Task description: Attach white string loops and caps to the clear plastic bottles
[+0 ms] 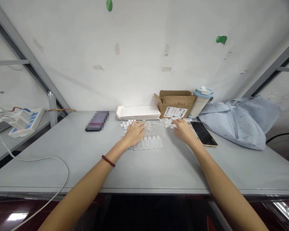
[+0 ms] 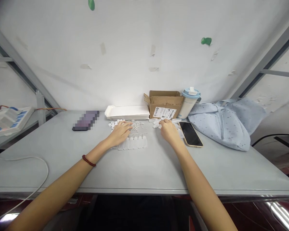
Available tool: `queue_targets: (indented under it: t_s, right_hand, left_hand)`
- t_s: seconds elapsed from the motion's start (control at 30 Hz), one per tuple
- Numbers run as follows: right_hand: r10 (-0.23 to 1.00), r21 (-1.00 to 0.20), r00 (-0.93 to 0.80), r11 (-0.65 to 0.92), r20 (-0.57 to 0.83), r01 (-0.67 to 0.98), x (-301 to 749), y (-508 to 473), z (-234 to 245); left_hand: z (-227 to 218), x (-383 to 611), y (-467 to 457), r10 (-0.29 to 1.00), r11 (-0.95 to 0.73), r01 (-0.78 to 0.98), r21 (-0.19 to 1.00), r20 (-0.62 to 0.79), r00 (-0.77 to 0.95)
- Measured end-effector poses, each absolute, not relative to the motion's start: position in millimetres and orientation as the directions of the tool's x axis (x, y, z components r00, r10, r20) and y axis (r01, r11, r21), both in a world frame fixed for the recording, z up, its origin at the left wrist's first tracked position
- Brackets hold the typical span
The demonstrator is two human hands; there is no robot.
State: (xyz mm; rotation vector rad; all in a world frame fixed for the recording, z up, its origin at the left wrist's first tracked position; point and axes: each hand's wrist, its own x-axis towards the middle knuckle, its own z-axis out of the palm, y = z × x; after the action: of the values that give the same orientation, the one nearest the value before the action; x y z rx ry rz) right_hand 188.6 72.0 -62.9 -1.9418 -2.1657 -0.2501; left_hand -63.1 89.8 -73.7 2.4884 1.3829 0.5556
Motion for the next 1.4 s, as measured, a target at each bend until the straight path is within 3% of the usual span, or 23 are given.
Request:
queue_targets:
  t_s: [0.3, 0.5, 0.77, 0.93, 1.07, 1.17, 1.4]
  right_hand:
    - [0.96, 0.043, -0.017, 0.005, 0.279, 0.999, 195.0, 71.3, -60.6]
    - [0.979, 0.047, 0.011, -0.022, 0.204, 0.999, 201.6, 74.5, -63.2]
    - [0.962, 0.007, -0.003, 0.001, 0.275, 1.0, 207.0, 76.3, -68.4]
    - [0.919, -0.173, 0.003, 0.071, 0.393, 0.982, 200.8, 75.7, -64.7]
    - [0.896, -0.511, 0.043, 0.211, 0.442, 0.833, 179.7, 65.9, -57.2]
    - [0.939, -0.758, -0.081, 0.318, 0.334, 0.57, 161.5, 55.6, -53.4]
    - [0.964, -0.904, -0.136, 0.262, 0.228, 0.337, 142.6, 45.4, -53.0]
  left_hand:
    - [-67.9, -62.6, 85.1, 0.822, -0.563, 0.754, 0.338, 0.322, 0.469]
    - [-68.7, -62.7, 85.4, 0.805, -0.568, 0.712, 0.413, 0.457, 0.377]
    - [-67.0, -62.0, 82.8, 0.798, -0.572, 0.674, 0.468, 0.508, 0.324]
    - [-63.2, -60.4, 78.1, 0.798, -0.575, 0.66, 0.484, 0.508, 0.323]
    - [-62.2, -56.7, 71.6, 0.77, -0.631, 0.603, 0.489, 0.493, 0.405]
    - [-63.6, -52.2, 65.6, 0.717, -0.696, 0.546, 0.466, 0.488, 0.497]
    - [-63.0, -44.6, 53.4, 0.687, -0.726, 0.493, 0.48, 0.461, 0.562]
